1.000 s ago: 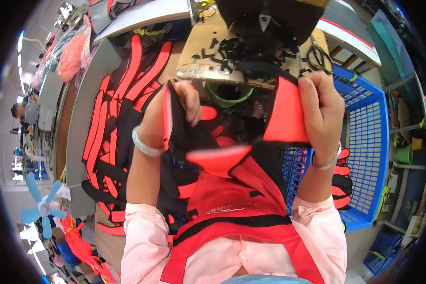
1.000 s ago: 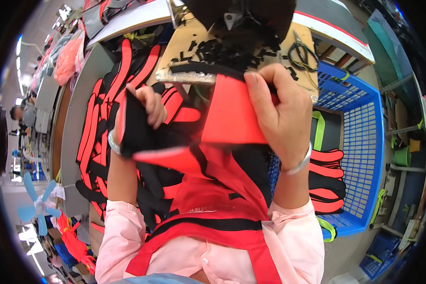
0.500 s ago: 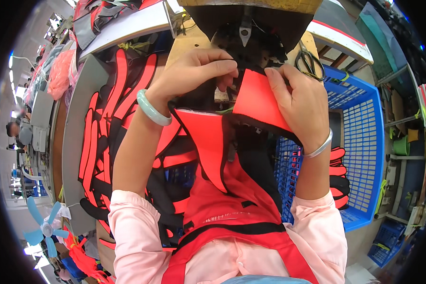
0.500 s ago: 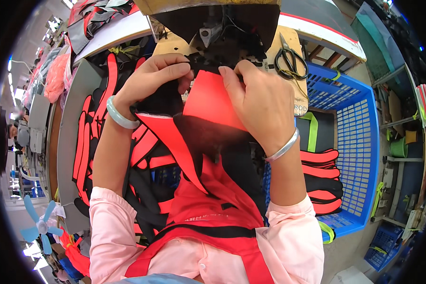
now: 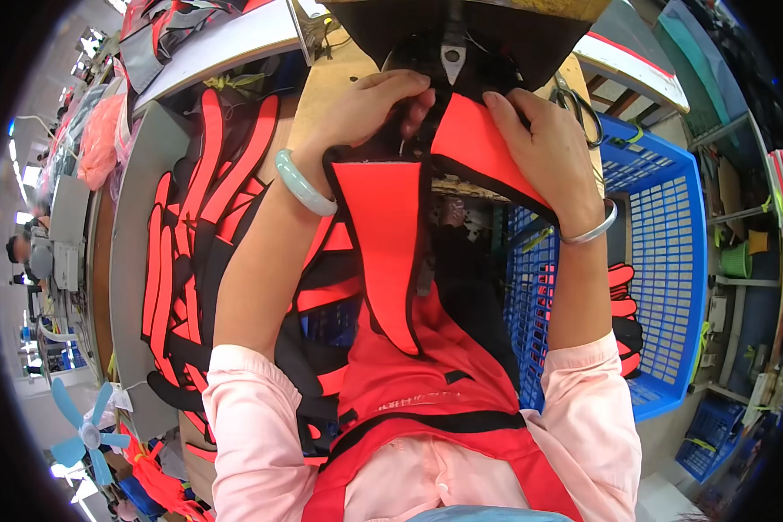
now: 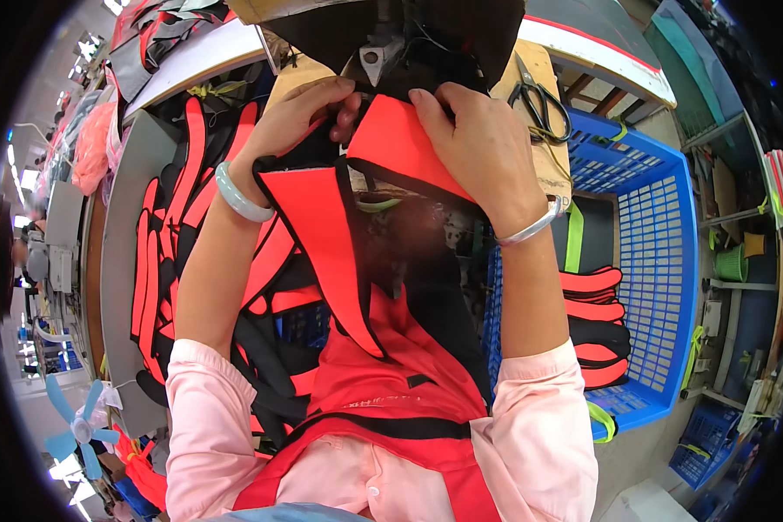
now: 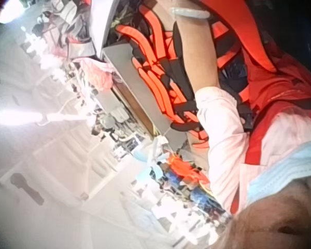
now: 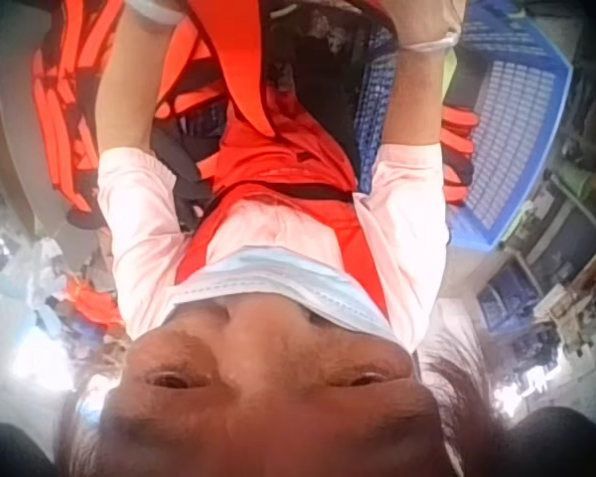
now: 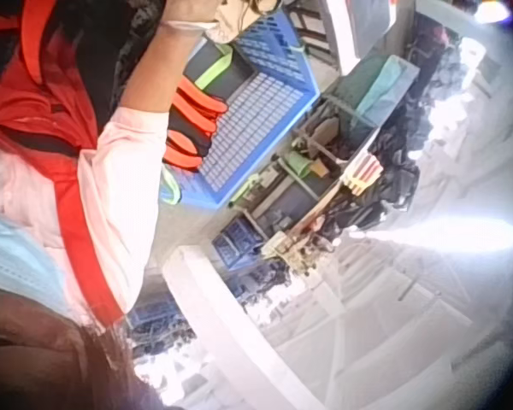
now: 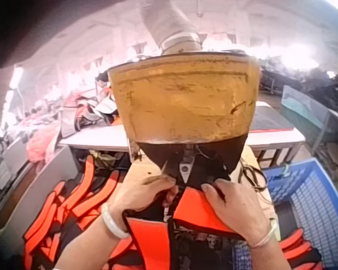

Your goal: The person sits at a sewing machine in a factory setting and sews red reflective strips onto black fabric pieces. They repeatedly pick up a black fabric piece, align a red strip, feed it through the machine, and place the finished item into a blue crate. The process is repetitive and involves handling multiple identical units.

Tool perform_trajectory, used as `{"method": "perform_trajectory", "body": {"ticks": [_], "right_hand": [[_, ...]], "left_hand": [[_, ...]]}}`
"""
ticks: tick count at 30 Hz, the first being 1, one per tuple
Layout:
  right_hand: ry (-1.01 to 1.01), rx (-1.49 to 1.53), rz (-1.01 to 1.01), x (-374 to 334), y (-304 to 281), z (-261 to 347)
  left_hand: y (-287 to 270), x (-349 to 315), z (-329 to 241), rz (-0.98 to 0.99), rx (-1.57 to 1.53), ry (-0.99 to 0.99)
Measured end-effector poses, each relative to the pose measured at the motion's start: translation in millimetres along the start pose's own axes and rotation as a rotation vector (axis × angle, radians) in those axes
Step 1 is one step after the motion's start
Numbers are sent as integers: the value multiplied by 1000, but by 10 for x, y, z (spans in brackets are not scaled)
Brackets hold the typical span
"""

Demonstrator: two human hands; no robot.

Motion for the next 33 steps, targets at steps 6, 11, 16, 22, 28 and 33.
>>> {"method": "perform_trajectory", "body": {"ticks": [6,11,16,22,28,33], "right_hand": [[-4,10,-58,-12,3,-17],[0,11,-108,-25,17,1],[-20,-12,-160,-52,3,-11],[-6,-9,-180,-98,-70,13],[-11,61,-171,-252,-133,60],[-2,208,-213,-506,-274,182]], "left_hand": [[3,10,-21,15,-29,35],[-47,54,-2,2,-28,62],[-15,66,-36,31,-31,93],[-157,57,-55,5,-61,143],[-435,-291,-65,-273,469,88],[-144,-1303,-154,-503,690,711]]}}
Point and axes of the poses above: each hand's wrist, its own x-axis towards the middle knuckle, its own y-axis out of the palm, z = x × y, the point moved 8 cm from there along x, towards the middle knuckle, and after that the axes turned 13 degrees about -y, right-handed, at the moved point
